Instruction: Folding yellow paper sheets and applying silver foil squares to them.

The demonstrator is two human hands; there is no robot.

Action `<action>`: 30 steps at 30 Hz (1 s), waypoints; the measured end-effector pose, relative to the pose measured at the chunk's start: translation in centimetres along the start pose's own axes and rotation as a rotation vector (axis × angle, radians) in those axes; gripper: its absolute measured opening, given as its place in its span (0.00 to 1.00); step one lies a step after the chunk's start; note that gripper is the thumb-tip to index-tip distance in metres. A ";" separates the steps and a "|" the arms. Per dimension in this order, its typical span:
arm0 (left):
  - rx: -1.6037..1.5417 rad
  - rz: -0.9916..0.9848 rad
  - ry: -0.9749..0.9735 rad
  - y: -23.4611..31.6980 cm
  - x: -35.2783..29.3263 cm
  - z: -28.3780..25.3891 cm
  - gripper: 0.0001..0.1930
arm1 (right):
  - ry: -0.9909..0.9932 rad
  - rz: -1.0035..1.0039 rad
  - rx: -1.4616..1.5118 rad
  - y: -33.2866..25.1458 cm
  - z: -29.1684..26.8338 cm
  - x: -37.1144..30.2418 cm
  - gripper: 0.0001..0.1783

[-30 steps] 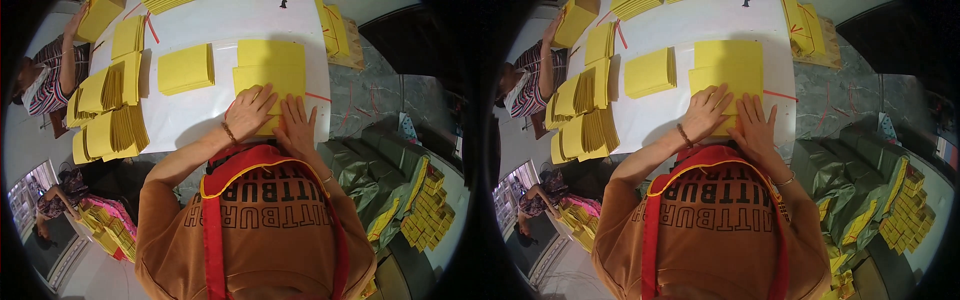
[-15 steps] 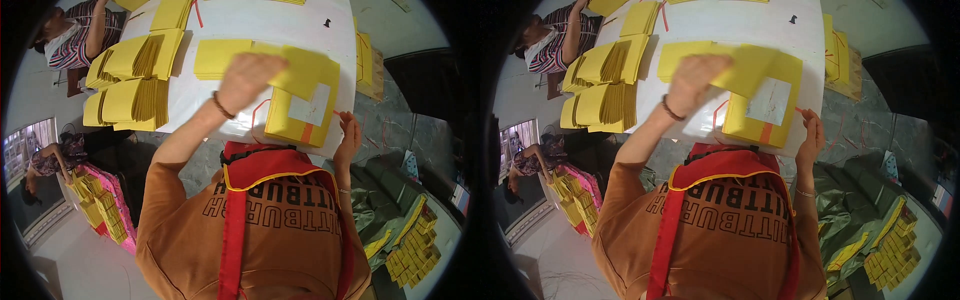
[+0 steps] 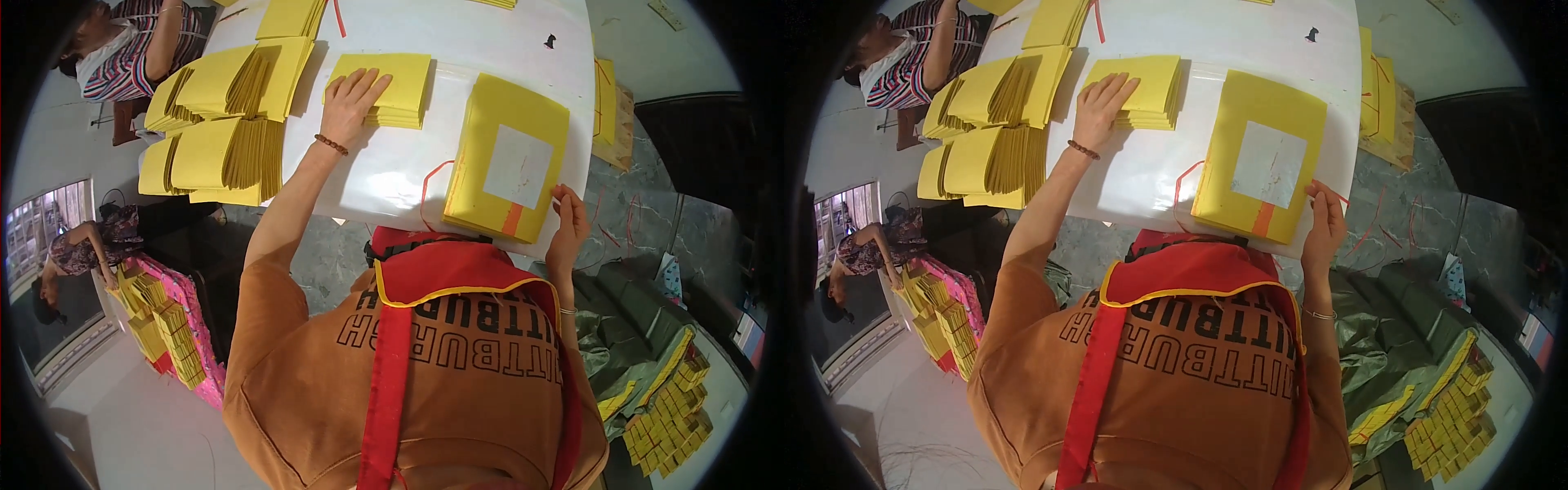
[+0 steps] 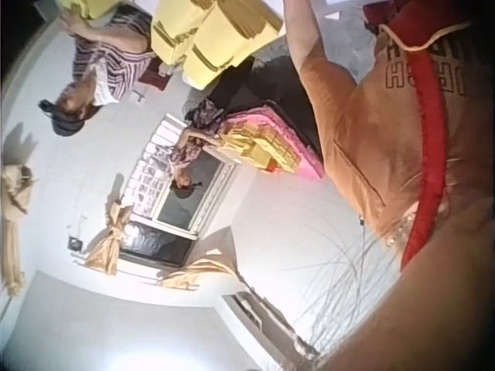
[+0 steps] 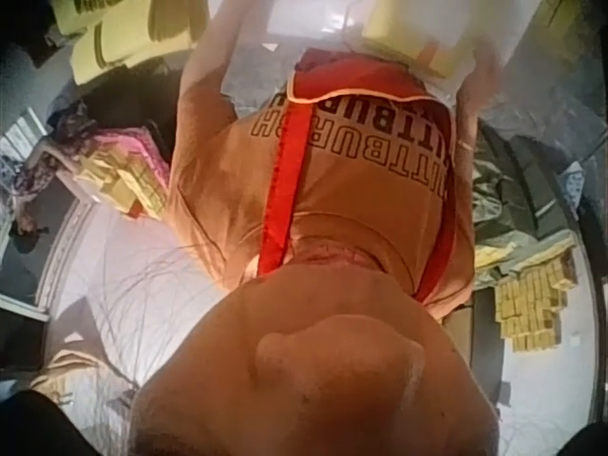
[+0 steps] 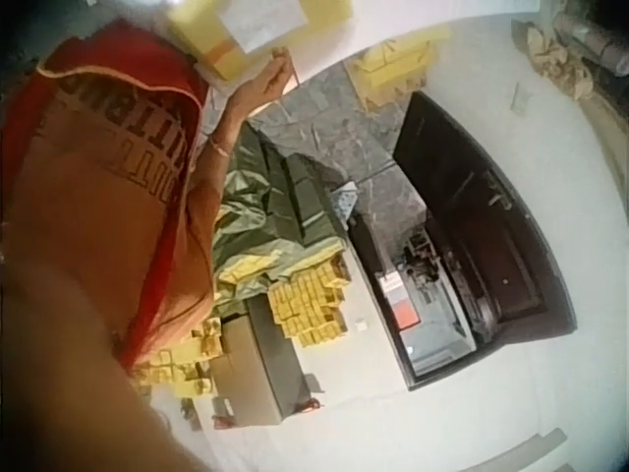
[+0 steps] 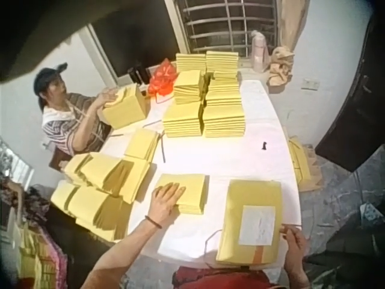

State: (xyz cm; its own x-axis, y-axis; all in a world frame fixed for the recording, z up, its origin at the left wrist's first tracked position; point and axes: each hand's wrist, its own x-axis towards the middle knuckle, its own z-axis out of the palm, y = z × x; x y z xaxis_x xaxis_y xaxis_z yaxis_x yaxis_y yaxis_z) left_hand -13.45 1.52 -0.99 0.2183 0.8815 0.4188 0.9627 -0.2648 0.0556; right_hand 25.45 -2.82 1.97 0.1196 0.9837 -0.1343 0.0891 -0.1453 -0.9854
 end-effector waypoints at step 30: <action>-0.471 0.033 -0.206 11.7 -0.1 -4.5 0.34 | -0.169 -0.587 -0.654 1.2 -0.3 0.5 0.11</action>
State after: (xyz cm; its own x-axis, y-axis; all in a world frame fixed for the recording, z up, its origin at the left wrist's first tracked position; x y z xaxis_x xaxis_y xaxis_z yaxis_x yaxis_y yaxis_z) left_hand -2.90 -3.44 3.67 0.3202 0.9156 0.2430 0.7883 -0.3998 0.4676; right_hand 25.92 -2.55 0.79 -0.2650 0.9137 0.3080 0.6422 0.4056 -0.6504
